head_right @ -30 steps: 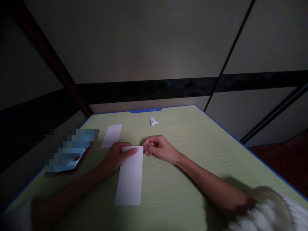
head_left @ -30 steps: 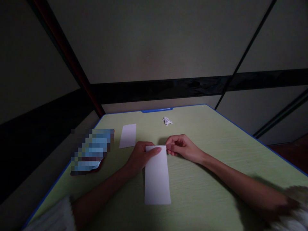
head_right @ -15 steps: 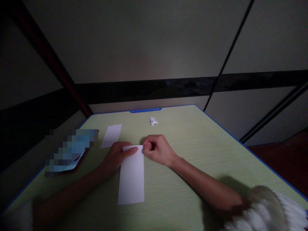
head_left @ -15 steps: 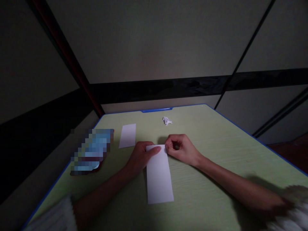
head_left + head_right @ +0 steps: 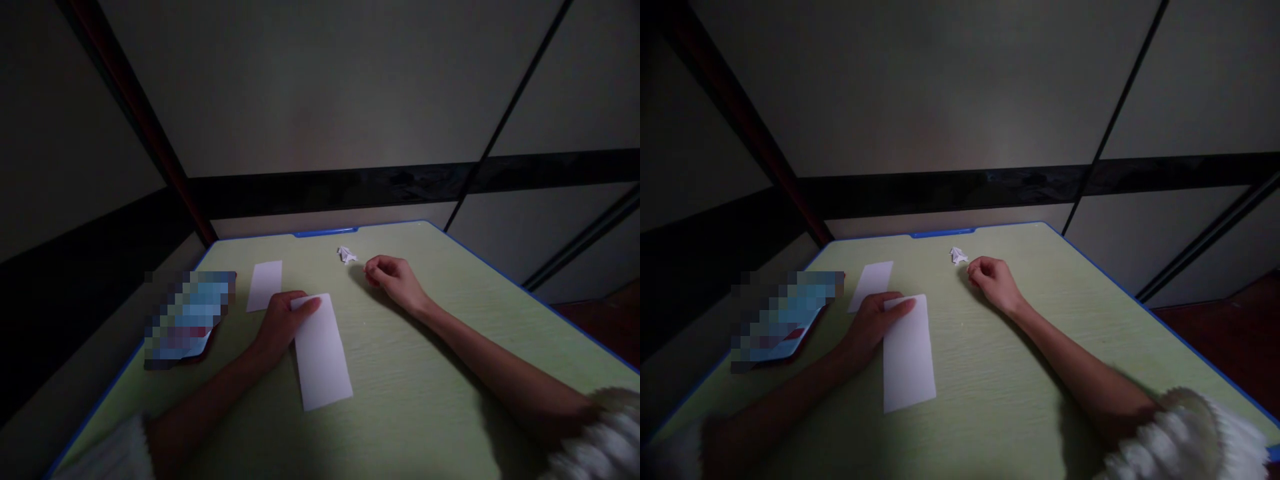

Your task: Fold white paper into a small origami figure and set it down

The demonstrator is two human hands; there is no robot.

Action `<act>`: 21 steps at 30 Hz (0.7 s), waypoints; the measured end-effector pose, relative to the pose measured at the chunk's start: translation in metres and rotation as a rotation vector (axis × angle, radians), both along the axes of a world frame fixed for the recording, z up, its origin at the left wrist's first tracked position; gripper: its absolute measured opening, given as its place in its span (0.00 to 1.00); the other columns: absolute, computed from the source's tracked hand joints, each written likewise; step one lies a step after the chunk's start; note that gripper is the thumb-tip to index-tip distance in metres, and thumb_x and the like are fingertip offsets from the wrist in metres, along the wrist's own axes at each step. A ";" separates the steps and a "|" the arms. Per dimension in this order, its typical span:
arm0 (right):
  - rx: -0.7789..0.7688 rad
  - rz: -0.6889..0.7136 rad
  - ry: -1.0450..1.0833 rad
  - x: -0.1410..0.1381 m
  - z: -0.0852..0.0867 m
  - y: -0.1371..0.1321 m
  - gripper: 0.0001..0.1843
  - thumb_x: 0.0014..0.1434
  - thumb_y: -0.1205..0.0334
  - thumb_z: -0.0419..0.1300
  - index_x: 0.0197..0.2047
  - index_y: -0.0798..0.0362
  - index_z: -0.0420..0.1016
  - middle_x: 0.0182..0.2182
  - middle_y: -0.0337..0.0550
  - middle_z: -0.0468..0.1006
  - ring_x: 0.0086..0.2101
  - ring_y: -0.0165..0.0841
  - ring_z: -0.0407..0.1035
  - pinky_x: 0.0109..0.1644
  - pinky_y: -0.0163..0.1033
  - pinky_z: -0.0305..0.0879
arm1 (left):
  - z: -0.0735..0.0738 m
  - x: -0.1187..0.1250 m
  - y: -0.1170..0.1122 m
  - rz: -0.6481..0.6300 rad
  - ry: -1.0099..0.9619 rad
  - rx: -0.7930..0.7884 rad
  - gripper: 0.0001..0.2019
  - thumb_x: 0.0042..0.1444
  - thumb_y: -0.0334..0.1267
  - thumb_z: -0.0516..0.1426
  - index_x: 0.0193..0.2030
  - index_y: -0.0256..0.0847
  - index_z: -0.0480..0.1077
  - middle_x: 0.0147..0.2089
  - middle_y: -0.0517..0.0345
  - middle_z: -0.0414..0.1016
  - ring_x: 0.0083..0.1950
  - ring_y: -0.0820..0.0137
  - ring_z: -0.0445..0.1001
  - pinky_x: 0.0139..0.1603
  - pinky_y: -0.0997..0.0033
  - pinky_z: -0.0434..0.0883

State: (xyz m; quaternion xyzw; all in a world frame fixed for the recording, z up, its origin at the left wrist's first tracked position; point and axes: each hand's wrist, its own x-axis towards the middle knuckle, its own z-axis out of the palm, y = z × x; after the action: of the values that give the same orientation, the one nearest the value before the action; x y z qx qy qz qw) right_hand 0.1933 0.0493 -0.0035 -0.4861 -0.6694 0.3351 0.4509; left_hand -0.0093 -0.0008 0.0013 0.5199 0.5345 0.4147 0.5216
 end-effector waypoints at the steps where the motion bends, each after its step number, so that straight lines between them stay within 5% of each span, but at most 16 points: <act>1: 0.031 -0.022 -0.082 -0.001 -0.003 0.003 0.09 0.49 0.61 0.47 0.24 0.57 0.63 0.17 0.37 0.65 0.18 0.24 0.57 0.21 0.30 0.53 | 0.000 0.000 0.000 0.002 -0.004 -0.001 0.12 0.41 0.41 0.57 0.16 0.36 0.61 0.13 0.66 0.61 0.14 0.79 0.59 0.15 0.80 0.53; 13: 0.280 -0.107 -0.571 -0.015 0.014 0.057 0.11 0.50 0.72 0.48 0.28 0.57 0.71 0.30 0.48 0.73 0.30 0.33 0.64 0.33 0.34 0.55 | 0.001 0.000 0.000 -0.004 -0.013 0.006 0.13 0.41 0.41 0.57 0.15 0.36 0.60 0.12 0.66 0.60 0.14 0.79 0.58 0.16 0.79 0.51; 21: 0.274 -0.228 -0.645 -0.016 0.006 0.056 0.07 0.48 0.69 0.52 0.23 0.57 0.69 0.24 0.47 0.72 0.25 0.33 0.63 0.28 0.35 0.53 | 0.002 -0.001 0.000 -0.013 -0.023 0.030 0.14 0.40 0.41 0.57 0.13 0.36 0.60 0.11 0.67 0.59 0.14 0.79 0.57 0.16 0.78 0.51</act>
State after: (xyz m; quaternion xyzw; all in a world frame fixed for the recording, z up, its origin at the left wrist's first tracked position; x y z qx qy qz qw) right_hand 0.1772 0.1052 0.0028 -0.5733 -0.7573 0.0197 0.3121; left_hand -0.0100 -0.0003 0.0036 0.5261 0.5188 0.4253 0.5227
